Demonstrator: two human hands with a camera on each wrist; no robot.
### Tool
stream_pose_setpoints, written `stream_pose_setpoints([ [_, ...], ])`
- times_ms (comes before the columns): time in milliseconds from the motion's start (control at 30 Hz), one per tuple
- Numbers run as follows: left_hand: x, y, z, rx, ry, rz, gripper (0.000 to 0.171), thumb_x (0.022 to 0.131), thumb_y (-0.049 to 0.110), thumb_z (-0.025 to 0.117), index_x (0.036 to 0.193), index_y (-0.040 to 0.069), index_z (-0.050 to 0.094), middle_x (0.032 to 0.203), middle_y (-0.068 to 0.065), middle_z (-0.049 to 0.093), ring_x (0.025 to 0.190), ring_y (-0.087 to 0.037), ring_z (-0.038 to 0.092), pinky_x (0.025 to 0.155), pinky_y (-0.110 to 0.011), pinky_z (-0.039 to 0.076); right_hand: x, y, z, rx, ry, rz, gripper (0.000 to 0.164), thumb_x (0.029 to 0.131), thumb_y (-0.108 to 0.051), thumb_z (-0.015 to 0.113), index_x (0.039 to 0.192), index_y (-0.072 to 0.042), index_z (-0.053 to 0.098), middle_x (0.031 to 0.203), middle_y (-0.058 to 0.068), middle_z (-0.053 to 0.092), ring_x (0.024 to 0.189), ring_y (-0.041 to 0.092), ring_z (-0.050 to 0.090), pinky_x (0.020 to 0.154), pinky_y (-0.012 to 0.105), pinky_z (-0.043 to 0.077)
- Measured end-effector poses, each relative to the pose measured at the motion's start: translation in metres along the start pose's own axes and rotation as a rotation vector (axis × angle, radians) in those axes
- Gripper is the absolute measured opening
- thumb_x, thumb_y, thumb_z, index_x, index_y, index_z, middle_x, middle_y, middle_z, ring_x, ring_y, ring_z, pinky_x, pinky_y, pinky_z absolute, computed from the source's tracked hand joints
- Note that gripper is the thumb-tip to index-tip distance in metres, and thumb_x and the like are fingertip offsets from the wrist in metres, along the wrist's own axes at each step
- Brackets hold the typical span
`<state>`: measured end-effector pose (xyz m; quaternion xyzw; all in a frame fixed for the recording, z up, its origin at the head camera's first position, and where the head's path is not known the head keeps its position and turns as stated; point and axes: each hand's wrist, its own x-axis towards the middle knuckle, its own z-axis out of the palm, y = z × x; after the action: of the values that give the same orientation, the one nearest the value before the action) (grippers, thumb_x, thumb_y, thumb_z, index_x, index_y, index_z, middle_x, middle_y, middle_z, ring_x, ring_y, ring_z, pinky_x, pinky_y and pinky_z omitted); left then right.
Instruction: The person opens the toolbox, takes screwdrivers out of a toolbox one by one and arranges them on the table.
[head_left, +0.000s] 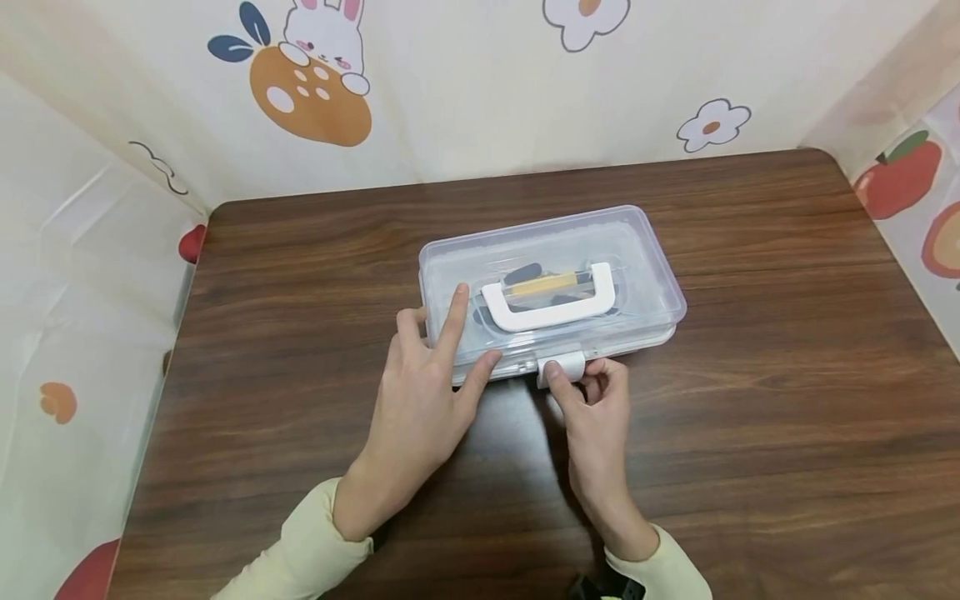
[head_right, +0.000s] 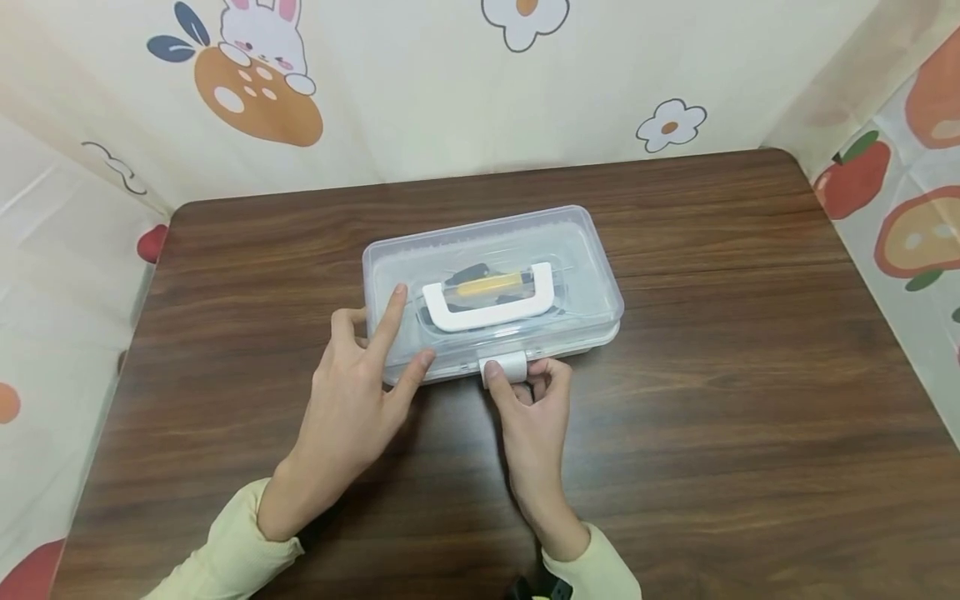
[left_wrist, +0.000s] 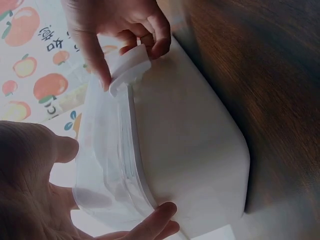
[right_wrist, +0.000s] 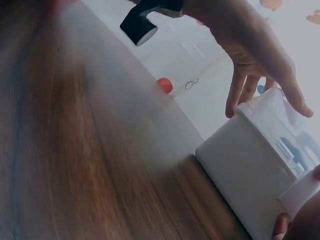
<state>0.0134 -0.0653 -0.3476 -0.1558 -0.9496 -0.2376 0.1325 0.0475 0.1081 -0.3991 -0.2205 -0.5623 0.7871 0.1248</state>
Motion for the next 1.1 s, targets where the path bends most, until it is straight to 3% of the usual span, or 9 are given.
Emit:
stream_pose_setpoints([
  [167, 0.001, 0.001, 0.001, -0.008, 0.0, -0.005, 0.074, 0.1, 0.046, 0.068, 0.162, 0.017, 0.04, 0.126, -0.031, 0.049, 0.097, -0.041, 0.062, 0.078, -0.053, 0.061, -0.001, -0.002, 0.002, 0.185, -0.029, 0.013, 0.037, 0.087, 0.022, 0.057, 0.105, -0.006, 0.041, 0.108, 0.004, 0.051, 0.1, 0.008, 0.054, 0.084, 0.016, 0.052],
  [267, 0.001, 0.001, 0.001, -0.012, -0.001, -0.006, 0.073, 0.1, 0.045, 0.068, 0.162, 0.017, 0.04, 0.126, -0.031, 0.049, 0.098, -0.041, 0.062, 0.079, -0.053, 0.061, -0.002, -0.003, 0.001, 0.239, -0.049, 0.024, 0.039, 0.084, 0.025, 0.05, 0.108, -0.004, 0.04, 0.113, 0.006, 0.047, 0.102, 0.009, 0.052, 0.085, 0.016, 0.051],
  [667, 0.001, 0.0, 0.002, -0.002, 0.009, 0.004, 0.073, 0.1, 0.045, 0.068, 0.162, 0.017, 0.04, 0.125, -0.031, 0.049, 0.095, -0.04, 0.062, 0.077, -0.052, 0.062, 0.009, -0.011, -0.022, 0.11, -0.107, 0.153, 0.04, 0.081, 0.026, 0.043, 0.104, -0.006, 0.044, 0.106, 0.001, 0.054, 0.094, 0.01, 0.051, 0.073, 0.018, 0.047],
  [767, 0.001, 0.0, 0.002, -0.006, 0.003, -0.007, 0.073, 0.1, 0.045, 0.068, 0.162, 0.018, 0.04, 0.126, -0.031, 0.049, 0.096, -0.04, 0.062, 0.078, -0.052, 0.062, 0.015, -0.012, -0.036, 0.109, -0.167, 0.154, 0.037, 0.083, 0.026, 0.039, 0.101, -0.006, 0.046, 0.102, 0.002, 0.054, 0.092, 0.012, 0.053, 0.076, 0.021, 0.051],
  [867, 0.0, 0.0, 0.001, -0.011, -0.002, -0.016, 0.073, 0.1, 0.046, 0.068, 0.162, 0.019, 0.039, 0.127, -0.031, 0.049, 0.097, -0.04, 0.062, 0.078, -0.052, 0.062, 0.023, -0.012, -0.055, 0.2, -0.269, 0.144, 0.038, 0.084, 0.025, 0.029, 0.094, -0.008, 0.045, 0.095, 0.001, 0.047, 0.092, 0.016, 0.049, 0.079, 0.024, 0.049],
  [1000, 0.0, -0.001, 0.002, -0.006, 0.003, -0.011, 0.074, 0.1, 0.045, 0.068, 0.162, 0.018, 0.039, 0.126, -0.031, 0.049, 0.094, -0.039, 0.061, 0.078, -0.051, 0.061, 0.035, -0.017, -0.076, 0.36, -0.413, 0.17, 0.042, 0.08, 0.023, 0.016, 0.085, -0.013, 0.036, 0.088, -0.001, 0.033, 0.087, 0.019, 0.035, 0.076, 0.03, 0.028],
  [1100, 0.0, -0.001, 0.002, 0.002, 0.004, -0.008, 0.074, 0.1, 0.045, 0.068, 0.162, 0.018, 0.039, 0.126, -0.031, 0.049, 0.093, -0.039, 0.061, 0.077, -0.051, 0.061, 0.04, -0.021, -0.084, 0.379, -0.486, 0.175, 0.041, 0.084, 0.02, 0.015, 0.085, -0.015, 0.036, 0.087, -0.002, 0.033, 0.085, 0.02, 0.032, 0.077, 0.034, 0.02],
])
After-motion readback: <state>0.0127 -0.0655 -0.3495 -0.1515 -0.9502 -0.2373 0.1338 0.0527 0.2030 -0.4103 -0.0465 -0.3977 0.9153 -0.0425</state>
